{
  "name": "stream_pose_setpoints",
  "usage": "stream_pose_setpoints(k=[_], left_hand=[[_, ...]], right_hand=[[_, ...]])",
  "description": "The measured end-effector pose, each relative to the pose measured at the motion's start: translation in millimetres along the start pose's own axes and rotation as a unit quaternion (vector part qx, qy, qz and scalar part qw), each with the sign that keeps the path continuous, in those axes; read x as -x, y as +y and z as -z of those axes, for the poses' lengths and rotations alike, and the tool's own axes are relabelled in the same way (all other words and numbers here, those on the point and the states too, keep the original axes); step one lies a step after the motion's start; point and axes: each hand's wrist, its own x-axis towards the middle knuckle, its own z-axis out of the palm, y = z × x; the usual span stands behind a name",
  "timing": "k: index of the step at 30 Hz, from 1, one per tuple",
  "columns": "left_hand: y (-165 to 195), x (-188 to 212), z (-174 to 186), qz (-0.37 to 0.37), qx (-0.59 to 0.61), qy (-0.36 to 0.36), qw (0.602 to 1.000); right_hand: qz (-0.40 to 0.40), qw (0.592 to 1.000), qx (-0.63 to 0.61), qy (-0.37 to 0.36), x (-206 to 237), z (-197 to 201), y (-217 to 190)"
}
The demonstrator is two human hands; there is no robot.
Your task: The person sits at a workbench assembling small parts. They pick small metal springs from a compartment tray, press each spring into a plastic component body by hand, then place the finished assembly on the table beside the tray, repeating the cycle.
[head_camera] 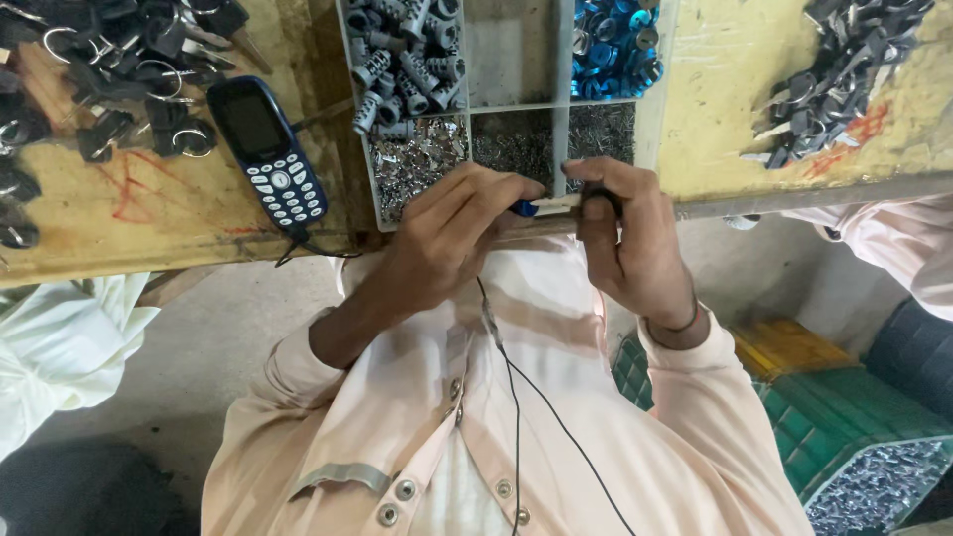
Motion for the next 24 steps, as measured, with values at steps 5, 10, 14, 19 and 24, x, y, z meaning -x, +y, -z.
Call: stream_pose_setpoints(k=[5, 10, 14, 19, 24], left_hand=[[-5.5, 12.3, 1.0, 0.007, 0.005, -0.029, 1.0], [-4.2, 10.9, -14.3, 0.01, 0.001, -0.023, 1.0], [5.1, -1.5, -21.4, 0.003, -0.018, 0.045, 0.999], [7.7, 7.7, 21.2, 0.169, -0.171, 0.031, 0.97], [-3.5, 19.3, 28.5, 0.177, -0.311, -0.019, 0.934]], right_hand=[[0.048, 0.982, 0.118, -0.141, -7.0, 14.3, -9.9], [0.11, 0.96, 0.193, -0.171, 2.7, 7.7, -2.7], [-0.14, 0.989, -0.039, -0.017, 18.1, 8.2, 28.2], [-0.085, 0.947, 0.264, 0.162, 8.2, 17.1, 83.8], [-0.157, 0.976, 0.125, 0.089, -6.2, 11.7, 42.9]])
